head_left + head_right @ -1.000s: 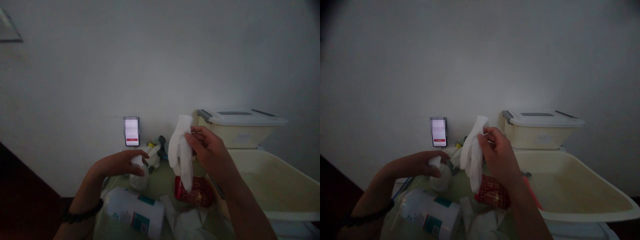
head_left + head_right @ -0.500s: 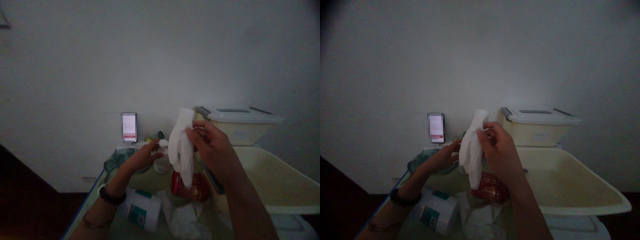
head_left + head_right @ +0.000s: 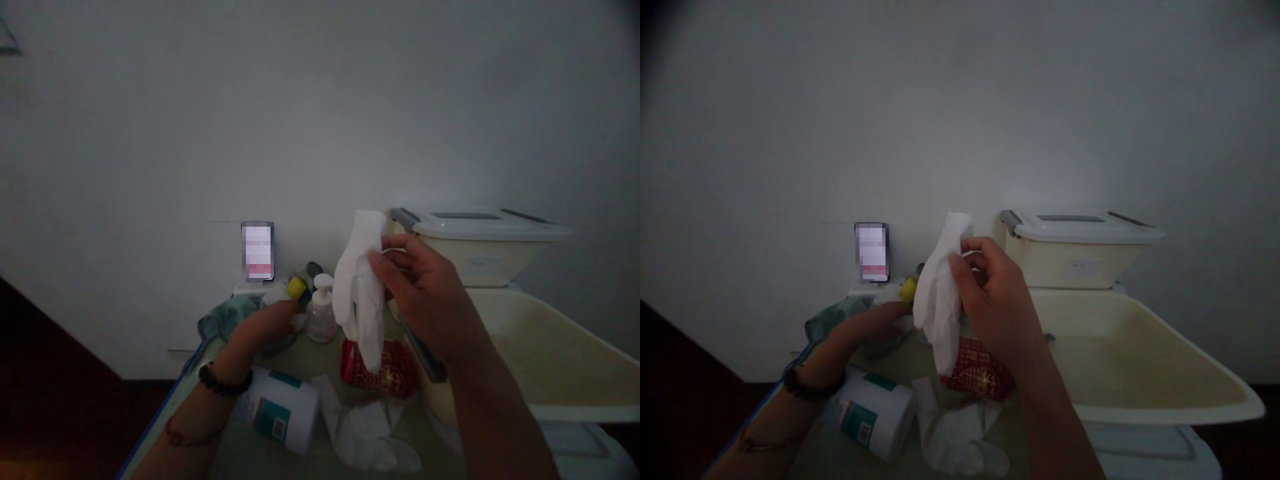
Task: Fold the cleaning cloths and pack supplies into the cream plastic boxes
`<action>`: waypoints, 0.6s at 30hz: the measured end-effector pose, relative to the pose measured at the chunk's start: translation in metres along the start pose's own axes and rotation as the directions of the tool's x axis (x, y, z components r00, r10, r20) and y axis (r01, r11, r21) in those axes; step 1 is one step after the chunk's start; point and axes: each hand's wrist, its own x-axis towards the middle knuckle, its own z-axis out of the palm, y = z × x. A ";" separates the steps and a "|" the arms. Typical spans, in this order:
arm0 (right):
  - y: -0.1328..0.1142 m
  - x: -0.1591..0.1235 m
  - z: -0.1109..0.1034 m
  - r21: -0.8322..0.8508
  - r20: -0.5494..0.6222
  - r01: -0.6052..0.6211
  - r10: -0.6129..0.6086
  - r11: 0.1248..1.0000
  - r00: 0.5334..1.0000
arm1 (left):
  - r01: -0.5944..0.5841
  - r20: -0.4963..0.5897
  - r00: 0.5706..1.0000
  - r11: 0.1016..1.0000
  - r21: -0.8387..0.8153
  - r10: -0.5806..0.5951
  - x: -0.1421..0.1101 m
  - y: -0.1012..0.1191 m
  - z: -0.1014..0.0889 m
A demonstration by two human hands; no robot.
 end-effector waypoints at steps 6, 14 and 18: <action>-0.002 -0.002 -0.002 -0.010 -0.001 0.006 -0.006 1.000 1.000 | 0.028 -0.023 0.999 0.997 -0.069 -0.030 -0.022 0.014 -0.044; -0.001 -0.002 0.002 -0.050 0.017 0.011 -0.010 0.999 1.000 | 0.311 0.022 0.950 0.945 -0.097 -0.310 -0.056 -0.030 -0.066; 0.001 -0.002 0.008 -0.044 0.052 0.006 -0.004 0.999 0.999 | 0.342 0.147 0.935 0.930 -0.134 -0.323 -0.046 -0.045 -0.047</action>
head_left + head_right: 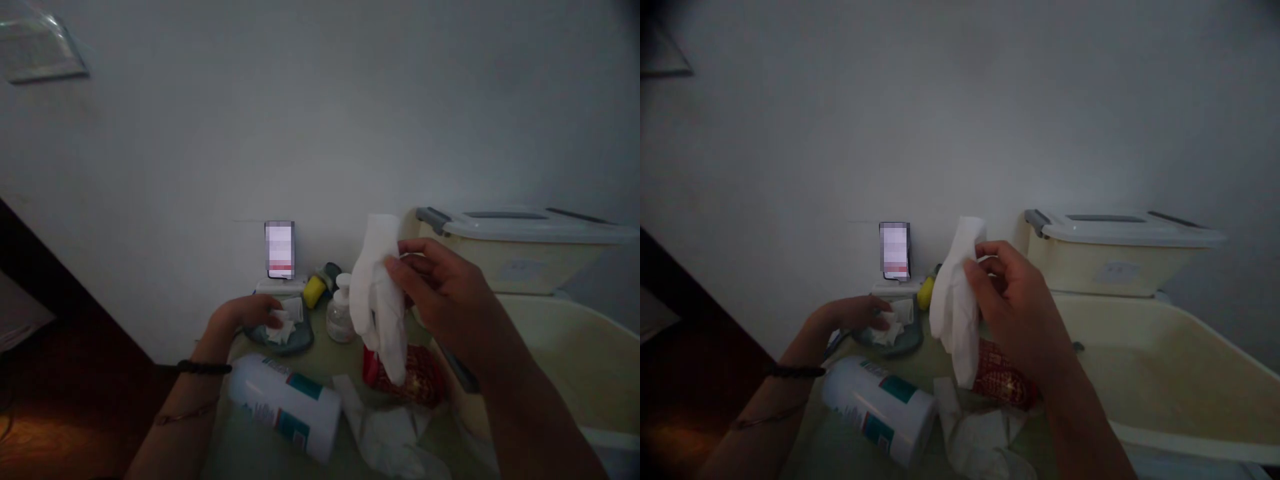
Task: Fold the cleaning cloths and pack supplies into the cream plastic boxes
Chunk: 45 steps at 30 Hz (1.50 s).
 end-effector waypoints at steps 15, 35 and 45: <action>0.004 -0.002 0.005 -0.045 0.050 0.005 -0.003 0.999 0.999 | -0.310 -0.314 0.917 0.934 -0.175 0.245 -0.007 0.032 -0.012; 0.025 0.005 0.015 -0.151 0.215 -0.048 0.080 0.987 0.973 | -0.516 -0.217 0.857 0.765 -0.386 0.468 -0.019 0.054 -0.005; 0.028 0.001 0.031 0.022 0.376 -0.120 0.103 0.993 0.921 | -0.527 -0.389 0.847 0.476 -0.703 0.363 -0.023 0.096 0.011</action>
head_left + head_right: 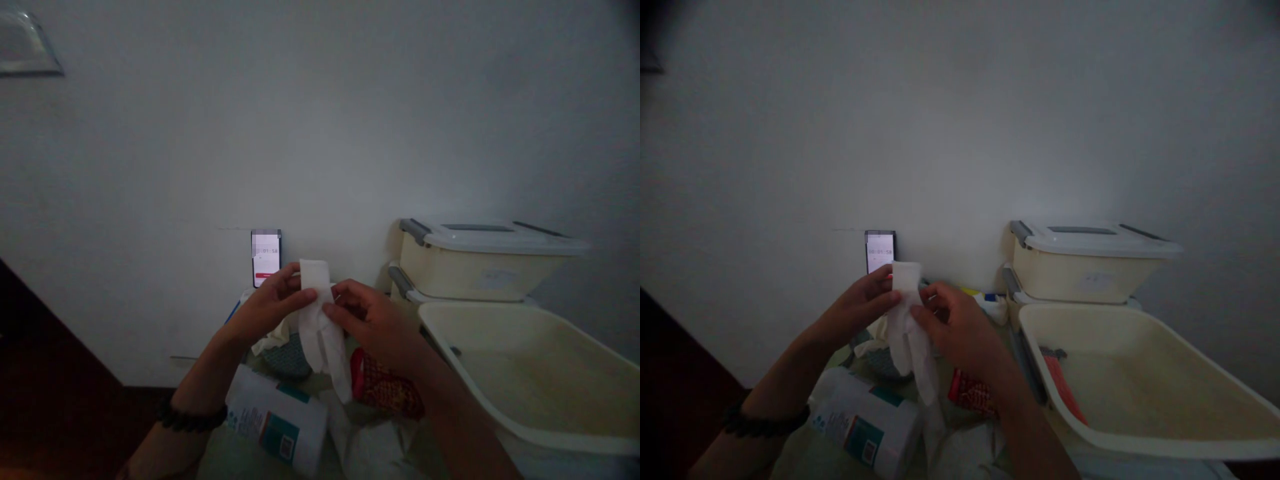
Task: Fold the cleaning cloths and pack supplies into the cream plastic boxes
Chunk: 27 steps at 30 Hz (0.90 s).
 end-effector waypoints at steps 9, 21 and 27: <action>-0.004 -0.005 -0.008 -0.184 0.078 0.008 0.007 0.983 0.997 | -0.046 -0.073 0.996 0.999 0.000 0.046 -0.001 0.007 0.003; -0.011 -0.011 -0.011 -0.287 0.162 0.000 0.049 0.958 0.986 | -0.055 -0.243 0.967 0.994 0.092 0.076 -0.001 0.013 -0.002; -0.007 -0.011 -0.009 -0.347 0.152 0.010 0.045 0.938 0.987 | -0.056 -0.175 0.982 0.995 0.076 0.069 -0.003 0.016 0.005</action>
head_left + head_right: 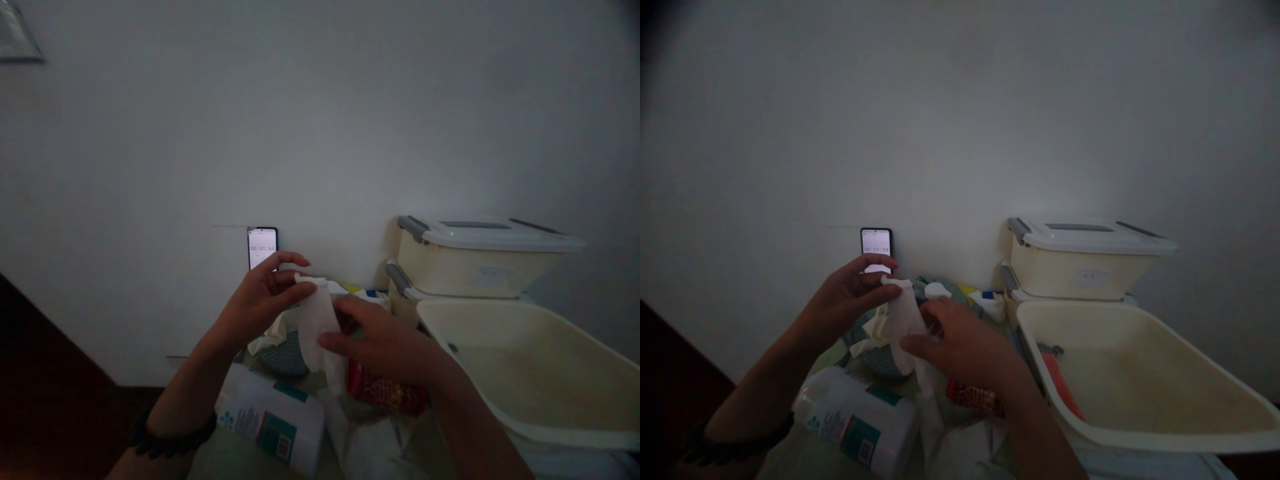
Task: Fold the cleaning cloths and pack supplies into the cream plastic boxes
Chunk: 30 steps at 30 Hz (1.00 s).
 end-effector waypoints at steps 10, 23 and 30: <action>0.005 0.006 0.005 0.163 -0.034 0.008 -0.002 0.987 0.999 | 0.042 -0.087 0.995 0.995 -0.092 -0.050 0.001 0.000 0.009; 0.006 0.014 0.004 0.568 -0.174 0.018 0.099 0.823 0.980 | 0.116 0.276 0.957 0.988 -0.104 -0.083 -0.004 -0.001 -0.009; 0.007 0.015 0.007 0.702 -0.140 0.109 -0.014 0.703 0.990 | 0.058 0.193 0.981 0.980 -0.190 -0.021 -0.004 -0.001 -0.003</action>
